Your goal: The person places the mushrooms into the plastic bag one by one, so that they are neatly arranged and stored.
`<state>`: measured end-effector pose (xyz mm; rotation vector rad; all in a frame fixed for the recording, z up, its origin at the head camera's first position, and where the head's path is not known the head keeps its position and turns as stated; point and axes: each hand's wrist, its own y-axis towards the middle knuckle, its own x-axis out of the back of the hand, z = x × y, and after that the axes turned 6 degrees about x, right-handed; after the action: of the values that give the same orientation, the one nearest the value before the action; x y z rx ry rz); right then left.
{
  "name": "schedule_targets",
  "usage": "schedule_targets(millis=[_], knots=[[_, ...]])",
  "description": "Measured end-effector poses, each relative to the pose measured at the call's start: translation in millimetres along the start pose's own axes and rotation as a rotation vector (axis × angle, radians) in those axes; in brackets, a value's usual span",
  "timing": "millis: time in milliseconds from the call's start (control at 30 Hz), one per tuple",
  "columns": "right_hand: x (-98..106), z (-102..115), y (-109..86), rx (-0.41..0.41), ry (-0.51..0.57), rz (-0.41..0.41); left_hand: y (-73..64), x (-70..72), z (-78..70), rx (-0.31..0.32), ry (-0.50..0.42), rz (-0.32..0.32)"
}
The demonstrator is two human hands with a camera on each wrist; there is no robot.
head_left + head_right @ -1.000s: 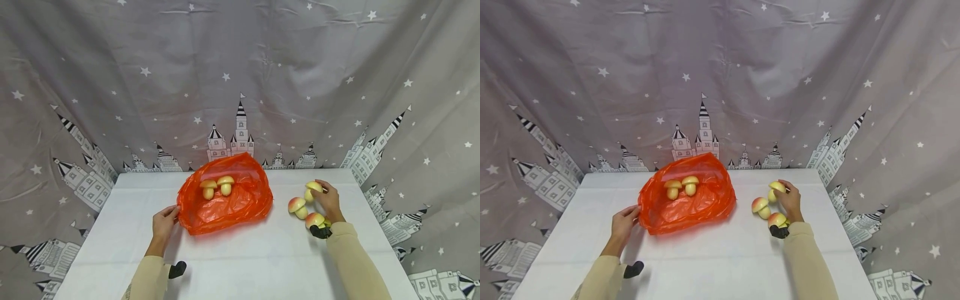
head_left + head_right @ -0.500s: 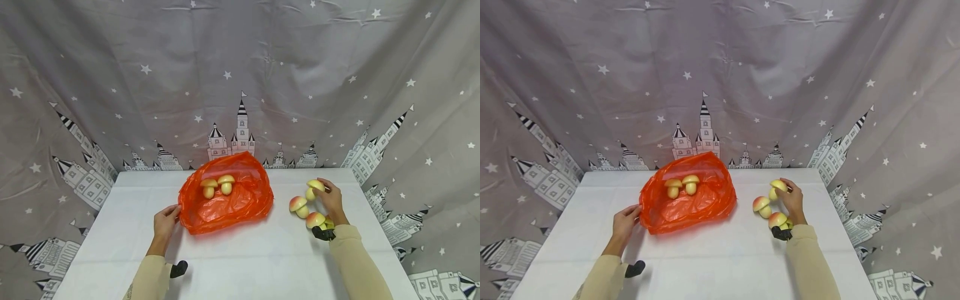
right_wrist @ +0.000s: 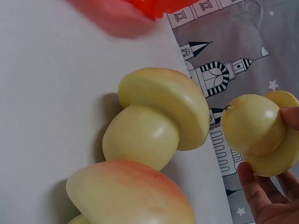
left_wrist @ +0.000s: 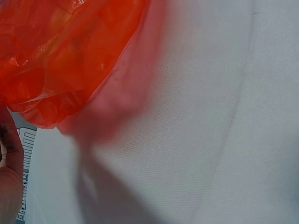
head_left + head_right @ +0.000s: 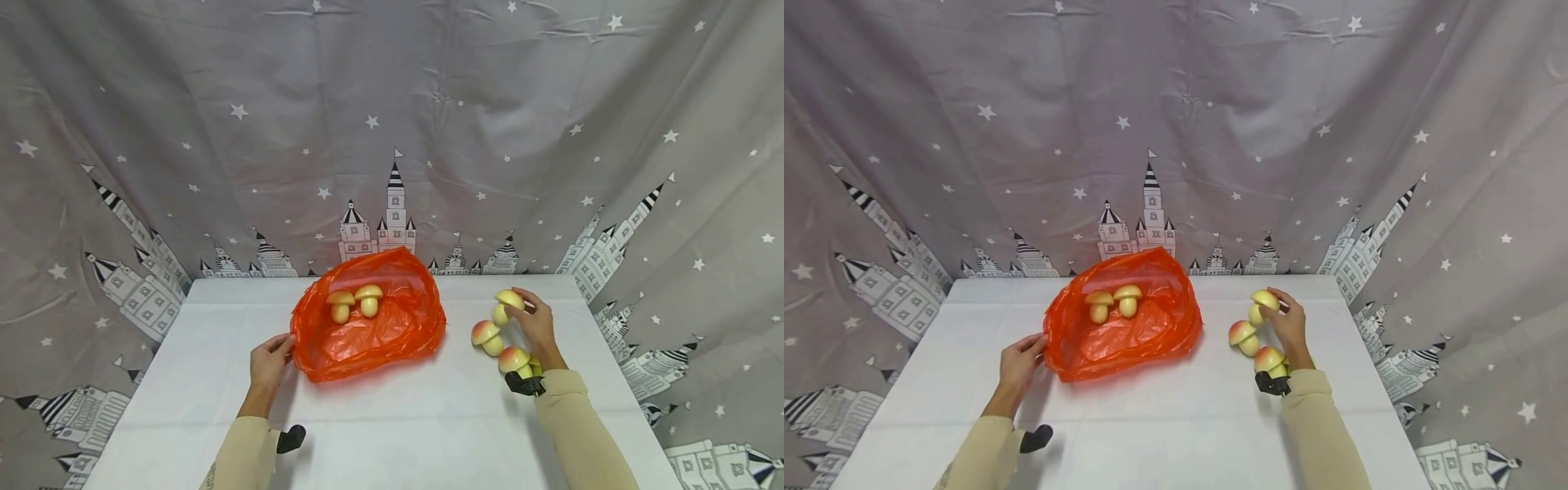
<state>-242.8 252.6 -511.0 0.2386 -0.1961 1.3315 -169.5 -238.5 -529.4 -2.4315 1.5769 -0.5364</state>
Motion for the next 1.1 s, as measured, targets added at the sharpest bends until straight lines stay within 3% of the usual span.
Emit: schedule_targets(millis=[733,1100], knots=[[-12.8,18.8,-6.8,0.061,0.005,0.082,2.8,-1.5,-0.2,-0.028,-0.091,0.012],[-19.0,22.3,-10.5,0.027,0.014,0.127,0.9,-0.7,-1.4,-0.004,-0.072,0.016]])
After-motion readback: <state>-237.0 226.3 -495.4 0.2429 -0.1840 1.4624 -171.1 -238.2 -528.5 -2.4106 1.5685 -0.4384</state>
